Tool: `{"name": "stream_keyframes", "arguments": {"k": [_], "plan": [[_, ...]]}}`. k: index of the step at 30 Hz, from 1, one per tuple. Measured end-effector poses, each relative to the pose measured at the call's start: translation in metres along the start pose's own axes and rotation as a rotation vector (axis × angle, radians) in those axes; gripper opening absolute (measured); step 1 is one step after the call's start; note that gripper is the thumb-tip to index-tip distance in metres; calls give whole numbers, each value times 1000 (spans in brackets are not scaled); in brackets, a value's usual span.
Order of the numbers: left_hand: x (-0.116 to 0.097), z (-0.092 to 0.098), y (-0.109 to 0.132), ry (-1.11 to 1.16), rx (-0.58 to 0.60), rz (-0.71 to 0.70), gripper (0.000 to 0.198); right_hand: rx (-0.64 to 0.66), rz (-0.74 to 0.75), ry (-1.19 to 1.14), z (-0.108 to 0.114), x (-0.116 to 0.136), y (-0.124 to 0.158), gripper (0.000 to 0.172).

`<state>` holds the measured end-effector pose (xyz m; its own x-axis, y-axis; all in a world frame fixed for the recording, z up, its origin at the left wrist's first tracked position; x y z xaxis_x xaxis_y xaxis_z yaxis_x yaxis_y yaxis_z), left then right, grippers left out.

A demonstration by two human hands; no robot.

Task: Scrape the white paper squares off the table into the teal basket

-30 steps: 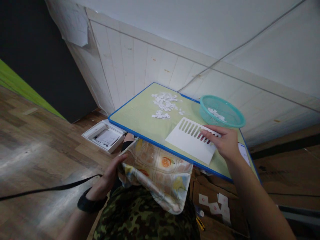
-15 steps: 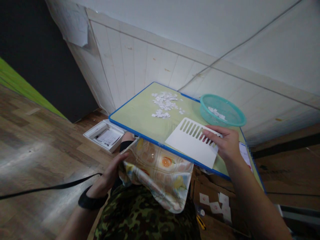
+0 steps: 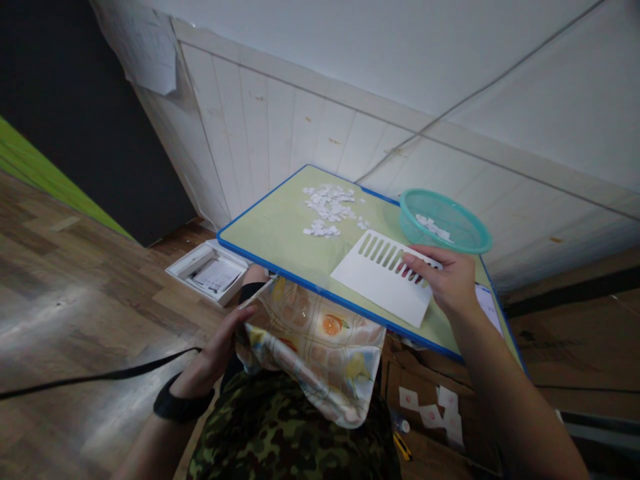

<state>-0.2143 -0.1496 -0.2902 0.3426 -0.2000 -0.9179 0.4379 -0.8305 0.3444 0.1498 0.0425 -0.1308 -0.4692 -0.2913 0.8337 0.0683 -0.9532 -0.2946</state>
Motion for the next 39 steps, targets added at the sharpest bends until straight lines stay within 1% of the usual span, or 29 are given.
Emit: {"name": "stream_keyframes", "arguments": {"k": [2, 4, 8, 11, 14, 17, 19, 24, 26, 30, 32, 36, 39], "plan": [[0, -1, 0, 5, 17, 6, 39, 43, -5, 8, -6, 6, 6, 30], [0, -1, -1, 3, 31, 4, 40, 60, -5, 41, -7, 9, 9, 30], [3, 1, -4, 20, 18, -18, 41, 18, 4, 81, 4, 8, 4, 29], [5, 1, -4, 26, 1, 23, 39, -1, 2, 48, 8, 4, 1, 28], [2, -2, -2, 27, -17, 41, 36, 0, 0, 31, 2, 2, 2, 31], [-4, -5, -1, 32, -8, 14, 35, -19, 4, 37, -7, 2, 6, 34], [-7, -7, 0, 37, 1, -2, 35, -1, -6, 29, -11, 2, 8, 35], [-10, -10, 1, 60, 59, -13, 48, 91, -31, -15, -14, 4, 13, 32], [-8, -9, 0, 60, 46, -10, 49, 84, -23, -42, -12, 5, 12, 32], [-3, -4, -1, 59, -9, 15, 47, -4, 10, -21, -10, 4, 9, 34], [-4, -5, 0, 60, -18, 19, 44, 4, 16, 12, -12, 6, 10, 32], [-9, -8, 3, 61, -16, 5, 35, 76, 21, 23, -15, 12, 15, 29], [-9, -9, 2, 63, 15, 1, 35, 42, 58, 35, -10, 15, 13, 27]]}}
Point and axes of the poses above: each hand's wrist, its own y-axis away from the middle knuckle, its own z-axis out of the back of the hand, x = y × z, the point moved 5 cm from there along -y, towards the middle knuckle, and after that the axes turned 8 degrees about -z, right-handed, at the moved point
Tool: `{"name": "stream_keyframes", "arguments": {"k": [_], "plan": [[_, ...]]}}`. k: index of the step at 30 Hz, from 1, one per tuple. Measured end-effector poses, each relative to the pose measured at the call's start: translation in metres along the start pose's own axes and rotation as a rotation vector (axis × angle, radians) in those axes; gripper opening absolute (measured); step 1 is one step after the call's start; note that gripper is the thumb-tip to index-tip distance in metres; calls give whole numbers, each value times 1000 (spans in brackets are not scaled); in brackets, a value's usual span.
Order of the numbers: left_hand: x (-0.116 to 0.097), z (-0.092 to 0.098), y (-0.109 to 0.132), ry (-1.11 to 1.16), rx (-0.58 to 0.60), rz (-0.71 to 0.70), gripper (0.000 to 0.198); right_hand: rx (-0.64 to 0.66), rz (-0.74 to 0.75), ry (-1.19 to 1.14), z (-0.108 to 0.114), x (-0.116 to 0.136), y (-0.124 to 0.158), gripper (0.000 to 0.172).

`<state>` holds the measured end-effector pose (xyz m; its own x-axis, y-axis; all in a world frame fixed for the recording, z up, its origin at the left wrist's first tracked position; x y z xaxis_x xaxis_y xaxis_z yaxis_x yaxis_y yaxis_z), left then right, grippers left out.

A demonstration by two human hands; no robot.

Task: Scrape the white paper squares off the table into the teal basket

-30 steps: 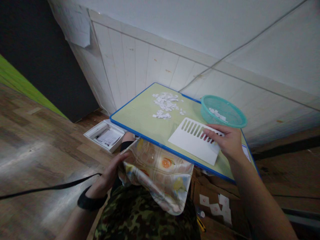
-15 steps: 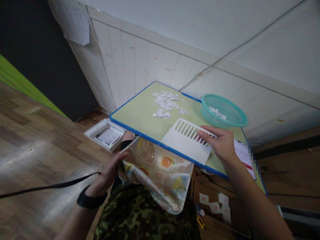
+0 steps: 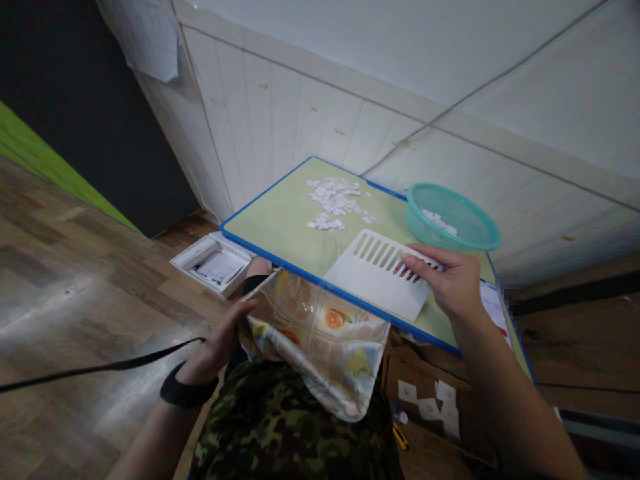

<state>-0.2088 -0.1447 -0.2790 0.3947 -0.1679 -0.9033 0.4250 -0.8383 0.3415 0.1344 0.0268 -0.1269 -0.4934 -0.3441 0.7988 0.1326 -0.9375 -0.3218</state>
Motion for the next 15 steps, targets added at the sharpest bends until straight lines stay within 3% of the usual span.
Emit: {"name": "stream_keyframes", "arguments": {"k": [4, 9, 11, 15], "plan": [[6, 0, -3, 1, 50, 35, 44, -81, 50, 41, 2, -1, -4, 25], [11, 4, -6, -4, 30, 32, 46, 26, 73, 80, -4, 3, 2, 24], [14, 7, -7, -8, 22, 40, 47, 26, 89, 93, 2, 5, 4, 24], [16, 9, -7, -34, 5, 80, 45, -96, 110, 131, 22, 2, 0, 26]]}}
Point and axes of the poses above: each hand's wrist, its own y-axis away from the middle knuckle, its own z-axis out of the back of the hand, x = y × z, the point moved 5 cm from there along -y, towards the middle knuckle, and after that the axes turned 8 degrees about -z, right-handed, at the moved point
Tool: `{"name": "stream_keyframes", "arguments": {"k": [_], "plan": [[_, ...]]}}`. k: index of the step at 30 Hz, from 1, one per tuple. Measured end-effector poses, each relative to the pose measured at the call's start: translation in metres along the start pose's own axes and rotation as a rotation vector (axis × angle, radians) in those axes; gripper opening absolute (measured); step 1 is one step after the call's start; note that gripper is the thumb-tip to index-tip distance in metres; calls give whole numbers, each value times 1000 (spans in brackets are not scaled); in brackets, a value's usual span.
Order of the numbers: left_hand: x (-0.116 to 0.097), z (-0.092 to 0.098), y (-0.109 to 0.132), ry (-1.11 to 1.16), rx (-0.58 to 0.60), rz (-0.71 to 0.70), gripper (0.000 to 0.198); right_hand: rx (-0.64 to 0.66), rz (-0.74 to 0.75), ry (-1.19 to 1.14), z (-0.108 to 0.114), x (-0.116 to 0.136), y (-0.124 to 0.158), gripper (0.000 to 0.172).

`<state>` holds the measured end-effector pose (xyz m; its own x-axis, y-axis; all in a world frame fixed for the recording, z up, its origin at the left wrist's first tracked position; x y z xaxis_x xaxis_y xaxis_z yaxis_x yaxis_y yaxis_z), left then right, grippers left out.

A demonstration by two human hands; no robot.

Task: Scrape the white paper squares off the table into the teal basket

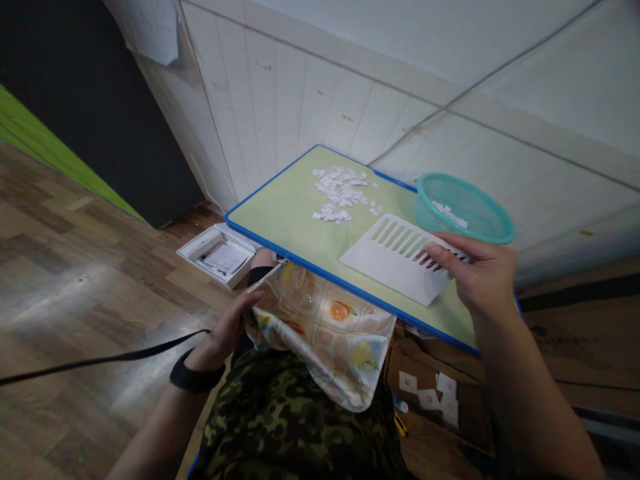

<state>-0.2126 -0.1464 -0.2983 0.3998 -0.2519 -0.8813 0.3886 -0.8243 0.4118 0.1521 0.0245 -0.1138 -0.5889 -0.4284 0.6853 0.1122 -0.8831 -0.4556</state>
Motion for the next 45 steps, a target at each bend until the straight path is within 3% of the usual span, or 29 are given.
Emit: {"name": "stream_keyframes", "arguments": {"k": [5, 8, 18, 20, 25, 32, 35, 39, 45], "plan": [[-9, -8, 4, 46, 43, -57, 40, -124, -28, 60, 12, -17, -12, 30], [-10, -8, 5, 48, 12, -50, 32, -142, -96, 40, 9, -29, -16, 35], [-9, -7, 3, 8, -35, -28, 36, 177, -269, -207, -25, -28, 1, 39], [-11, -8, 4, -7, -38, -28, 35, 182, -286, -248, -25, -29, 0, 39], [-16, -14, 8, 5, -20, -28, 31, 20, -232, -227, -13, -35, -9, 36], [-8, -7, 4, 0, -14, -13, 37, 182, -258, -208, -19, -30, -1, 38], [-6, 1, 3, -19, -76, -66, 31, 79, -229, -244, -12, -32, -15, 38], [-4, 3, 2, -9, -16, -92, 27, -186, -154, -167, -1, -43, -50, 40], [-5, 1, 1, -1, -37, -38, 32, -151, -49, -34, -35, -52, -79, 36]]}}
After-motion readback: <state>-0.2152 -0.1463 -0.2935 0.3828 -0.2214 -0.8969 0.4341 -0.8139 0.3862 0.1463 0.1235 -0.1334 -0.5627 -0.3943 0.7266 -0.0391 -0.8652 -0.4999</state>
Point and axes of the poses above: each hand's wrist, its own y-axis away from the middle knuckle, its own z-axis out of the back of the hand, x = y × z, the point moved 5 cm from there along -y, towards the middle knuckle, and after that the axes turned 8 degrees about -z, right-handed, at the moved point
